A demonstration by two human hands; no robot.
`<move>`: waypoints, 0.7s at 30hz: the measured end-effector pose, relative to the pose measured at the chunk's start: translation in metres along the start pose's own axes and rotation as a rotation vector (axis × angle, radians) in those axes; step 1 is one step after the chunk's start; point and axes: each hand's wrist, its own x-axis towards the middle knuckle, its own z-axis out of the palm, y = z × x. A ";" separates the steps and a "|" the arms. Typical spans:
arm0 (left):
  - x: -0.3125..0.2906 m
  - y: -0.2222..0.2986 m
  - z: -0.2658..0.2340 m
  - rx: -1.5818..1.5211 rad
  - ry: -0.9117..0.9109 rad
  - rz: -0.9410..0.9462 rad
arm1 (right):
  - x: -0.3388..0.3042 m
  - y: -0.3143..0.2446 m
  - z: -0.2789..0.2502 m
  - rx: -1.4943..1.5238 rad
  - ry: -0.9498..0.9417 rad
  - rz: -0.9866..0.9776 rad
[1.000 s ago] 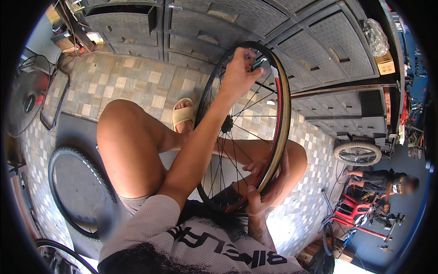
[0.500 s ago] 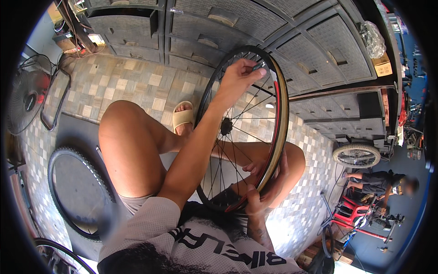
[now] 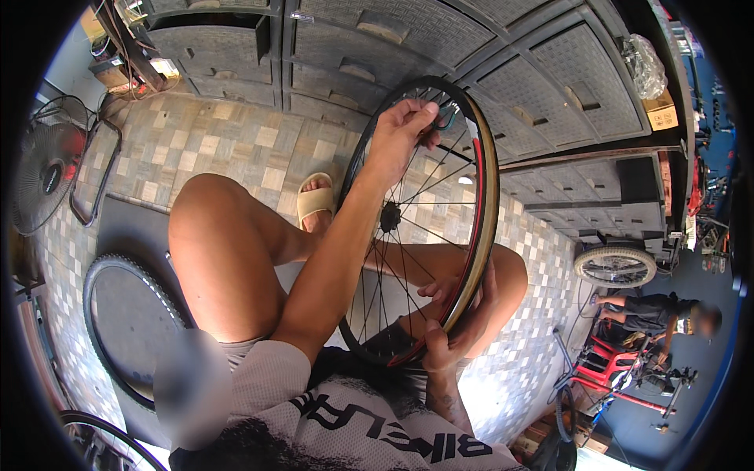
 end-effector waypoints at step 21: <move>0.010 -0.011 -0.016 0.095 -0.136 0.109 | 0.002 -0.004 0.002 0.002 0.039 0.004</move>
